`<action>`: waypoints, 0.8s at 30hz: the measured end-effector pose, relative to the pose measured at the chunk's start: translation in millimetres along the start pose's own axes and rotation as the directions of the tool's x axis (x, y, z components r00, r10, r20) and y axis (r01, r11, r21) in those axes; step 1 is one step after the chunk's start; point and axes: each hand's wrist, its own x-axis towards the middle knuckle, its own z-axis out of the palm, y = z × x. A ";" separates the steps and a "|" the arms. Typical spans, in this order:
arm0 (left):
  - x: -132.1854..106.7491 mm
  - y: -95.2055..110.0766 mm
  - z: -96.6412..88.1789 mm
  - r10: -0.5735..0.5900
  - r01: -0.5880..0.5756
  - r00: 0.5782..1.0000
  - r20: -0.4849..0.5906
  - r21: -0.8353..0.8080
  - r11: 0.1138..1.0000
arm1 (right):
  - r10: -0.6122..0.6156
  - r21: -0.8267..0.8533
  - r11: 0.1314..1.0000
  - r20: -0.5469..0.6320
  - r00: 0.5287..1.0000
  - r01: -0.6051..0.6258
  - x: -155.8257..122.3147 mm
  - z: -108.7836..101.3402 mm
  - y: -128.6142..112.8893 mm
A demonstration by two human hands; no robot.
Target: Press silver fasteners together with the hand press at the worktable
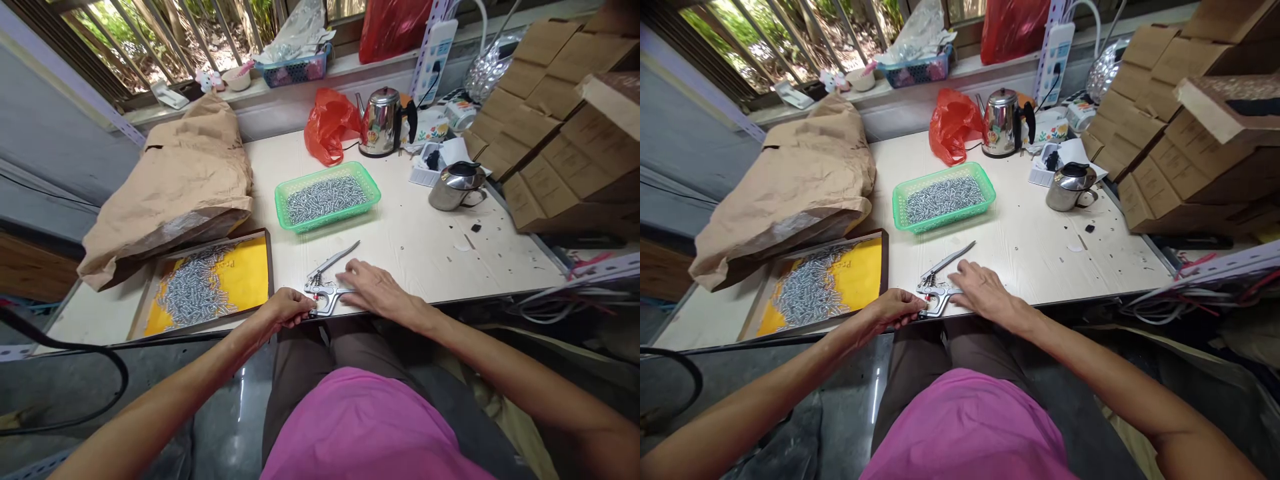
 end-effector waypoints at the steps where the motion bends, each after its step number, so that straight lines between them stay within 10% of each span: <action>1: 0.6 -1.0 -0.2 0.003 -0.003 1.000 -0.003 0.002 1.000 | 0.008 -0.001 1.000 -0.018 1.000 -0.008 4.4 -2.8 5.6; 17: -12.5 -3.8 9.4 0.029 -0.012 0.991 -0.132 0.128 0.992 | -0.047 -0.089 0.995 0.062 0.997 0.053 17.5 -16.9 12.5; 21: -17.8 1.5 21.8 0.499 -0.226 0.803 -0.326 0.609 0.761 | -0.039 -0.097 0.994 0.056 0.998 0.044 16.5 -15.2 9.2; 24: -9.9 12.8 30.7 0.758 -0.370 0.639 -0.130 0.812 0.451 | -0.023 -0.103 0.994 0.063 0.998 0.030 16.3 -14.4 6.5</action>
